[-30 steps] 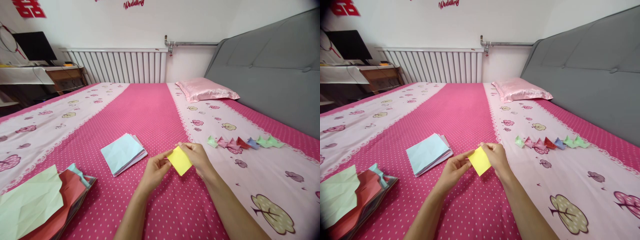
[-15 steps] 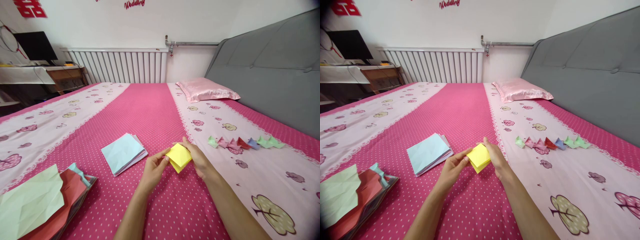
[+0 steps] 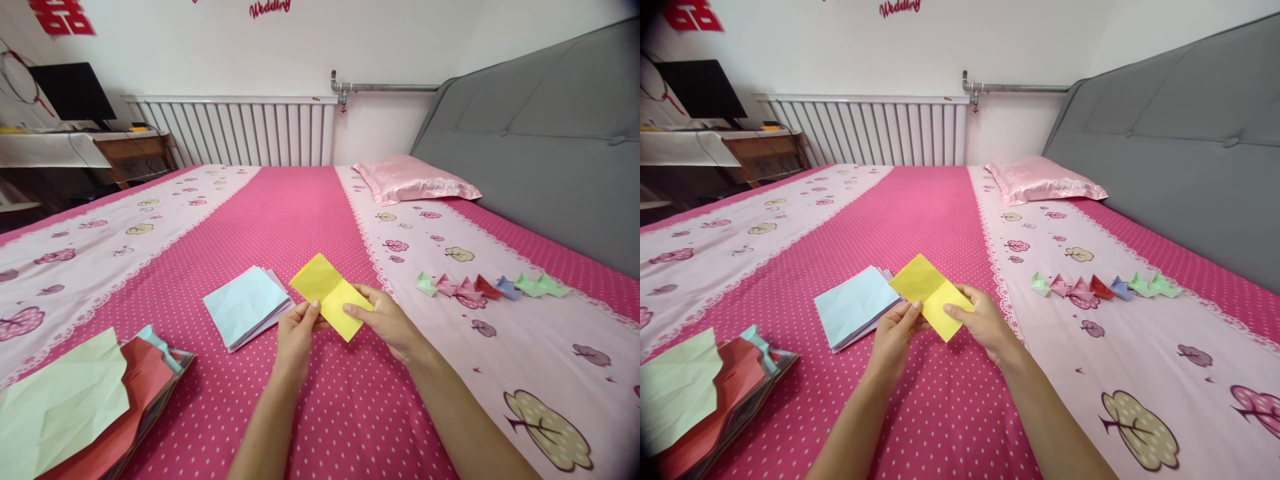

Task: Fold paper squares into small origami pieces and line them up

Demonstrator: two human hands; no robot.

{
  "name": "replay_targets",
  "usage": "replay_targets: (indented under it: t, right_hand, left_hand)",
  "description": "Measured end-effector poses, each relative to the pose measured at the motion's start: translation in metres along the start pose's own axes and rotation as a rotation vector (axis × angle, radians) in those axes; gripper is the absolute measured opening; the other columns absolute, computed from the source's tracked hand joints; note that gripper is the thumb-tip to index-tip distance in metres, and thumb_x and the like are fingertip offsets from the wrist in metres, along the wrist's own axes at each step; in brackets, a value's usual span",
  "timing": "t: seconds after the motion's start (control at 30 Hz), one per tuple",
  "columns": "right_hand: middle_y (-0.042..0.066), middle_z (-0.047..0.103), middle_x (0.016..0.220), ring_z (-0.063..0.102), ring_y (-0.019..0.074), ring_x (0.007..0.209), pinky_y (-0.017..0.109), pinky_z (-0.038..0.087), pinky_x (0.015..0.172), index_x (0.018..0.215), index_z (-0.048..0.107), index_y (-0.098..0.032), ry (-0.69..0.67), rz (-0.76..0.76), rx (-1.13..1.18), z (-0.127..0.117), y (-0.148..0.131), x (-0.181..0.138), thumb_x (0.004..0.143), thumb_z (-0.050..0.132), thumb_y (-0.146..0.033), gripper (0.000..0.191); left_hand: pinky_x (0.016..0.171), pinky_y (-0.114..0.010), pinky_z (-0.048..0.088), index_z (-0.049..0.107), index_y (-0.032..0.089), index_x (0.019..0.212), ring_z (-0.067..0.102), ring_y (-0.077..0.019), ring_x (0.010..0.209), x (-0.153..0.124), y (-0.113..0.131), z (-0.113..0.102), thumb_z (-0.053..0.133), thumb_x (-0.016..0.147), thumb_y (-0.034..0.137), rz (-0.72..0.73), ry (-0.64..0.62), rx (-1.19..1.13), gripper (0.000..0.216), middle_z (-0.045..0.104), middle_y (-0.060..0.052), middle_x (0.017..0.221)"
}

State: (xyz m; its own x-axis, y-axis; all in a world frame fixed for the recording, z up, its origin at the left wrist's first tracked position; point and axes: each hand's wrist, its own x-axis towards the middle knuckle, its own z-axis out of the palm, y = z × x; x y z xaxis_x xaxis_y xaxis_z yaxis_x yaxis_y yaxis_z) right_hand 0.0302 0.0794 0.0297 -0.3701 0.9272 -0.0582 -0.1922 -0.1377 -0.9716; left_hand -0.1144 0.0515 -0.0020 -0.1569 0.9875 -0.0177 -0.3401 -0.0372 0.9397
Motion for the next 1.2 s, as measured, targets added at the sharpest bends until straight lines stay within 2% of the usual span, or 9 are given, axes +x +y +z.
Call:
replay_targets:
  t: [0.17, 0.33, 0.5, 0.63, 0.7, 0.8, 0.9, 1.2]
  right_hand:
    - [0.009, 0.063, 0.103, 0.062, 0.0186, 0.084, 0.033, 0.049, 0.077, 0.105, 0.052, -0.017, 0.051, -0.052, -0.047, -0.007, 0.007, 0.005, 0.069, 0.064, -0.023, 0.039]
    - [0.006, 0.066, 0.091, 0.064, 0.019, 0.076, 0.035, 0.051, 0.07, 0.117, 0.044, -0.021, -0.043, -0.058, -0.146, -0.006, 0.005, 0.002, 0.07, 0.064, -0.023, 0.051]
    - [0.004, 0.064, 0.088, 0.063, 0.0176, 0.077, 0.035, 0.052, 0.07, 0.124, 0.039, -0.026, -0.155, -0.097, -0.203, -0.005, 0.006, 0.002, 0.073, 0.06, -0.022, 0.056]
    - [0.004, 0.06, 0.104, 0.058, 0.0167, 0.091, 0.034, 0.049, 0.077, 0.114, 0.053, -0.027, -0.16, -0.187, -0.287, -0.012, 0.005, 0.004, 0.082, 0.046, -0.023, 0.033]
    - [0.003, 0.057, 0.111, 0.055, 0.0163, 0.096, 0.032, 0.048, 0.077, 0.107, 0.059, -0.027, -0.163, -0.216, -0.377, -0.017, 0.003, 0.005, 0.083, 0.04, -0.017, 0.033]
    - [0.002, 0.054, 0.113, 0.051, 0.0155, 0.102, 0.031, 0.046, 0.08, 0.105, 0.061, -0.029, -0.234, -0.253, -0.492, -0.022, 0.001, 0.005, 0.078, 0.036, -0.005, 0.044]
    - [0.002, 0.055, 0.109, 0.052, 0.0154, 0.1, 0.032, 0.046, 0.081, 0.111, 0.057, -0.03, -0.261, -0.289, -0.573, -0.021, 0.001, 0.003, 0.076, 0.038, -0.002, 0.049]
    - [0.003, 0.056, 0.108, 0.055, 0.0178, 0.097, 0.032, 0.047, 0.081, 0.099, 0.065, -0.029, -0.227, -0.334, -0.599, -0.019, 0.008, 0.006, 0.073, 0.055, -0.008, 0.035]
  left_hand:
    - [0.061, -0.021, 0.049, 0.066, 0.013, 0.088, 0.063, -0.0131, 0.067, -0.001, 0.005, -0.002, 0.061, 0.072, 0.033, -0.109, 0.012, -0.165, 0.025, 0.069, -0.009, 0.084]
    - [0.067, -0.024, 0.051, 0.063, 0.013, 0.097, 0.064, -0.0177, 0.08, -0.005, 0.01, 0.003, 0.062, 0.072, 0.03, -0.156, 0.011, -0.187, 0.03, 0.066, -0.011, 0.097]
    - [0.073, -0.026, 0.052, 0.057, 0.017, 0.104, 0.061, -0.0202, 0.092, -0.006, 0.01, 0.005, 0.065, 0.071, 0.024, -0.166, 0.172, -0.232, 0.034, 0.061, -0.009, 0.11]
    - [0.071, -0.025, 0.053, 0.056, 0.017, 0.105, 0.061, -0.0191, 0.09, -0.002, 0.008, 0.002, 0.062, 0.073, 0.023, -0.147, 0.208, -0.267, 0.032, 0.061, -0.009, 0.111]
    - [0.069, -0.024, 0.053, 0.057, 0.016, 0.104, 0.062, -0.0183, 0.088, -0.001, 0.008, 0.0, 0.061, 0.074, 0.022, -0.137, 0.214, -0.283, 0.031, 0.062, -0.01, 0.108]
    - [0.068, -0.024, 0.053, 0.056, 0.015, 0.106, 0.063, -0.0181, 0.086, -0.001, 0.008, -0.001, 0.058, 0.076, 0.022, -0.134, 0.185, -0.302, 0.03, 0.062, -0.01, 0.107]
    - [0.067, -0.024, 0.054, 0.054, 0.015, 0.109, 0.063, -0.0183, 0.087, -0.001, 0.008, -0.001, 0.056, 0.078, 0.021, -0.147, 0.15, -0.3, 0.032, 0.062, -0.011, 0.109]
    - [0.071, -0.028, 0.054, 0.053, 0.013, 0.111, 0.062, -0.0208, 0.091, -0.003, 0.009, -0.002, 0.052, 0.08, 0.027, -0.249, 0.0, -0.309, 0.034, 0.06, -0.013, 0.112]
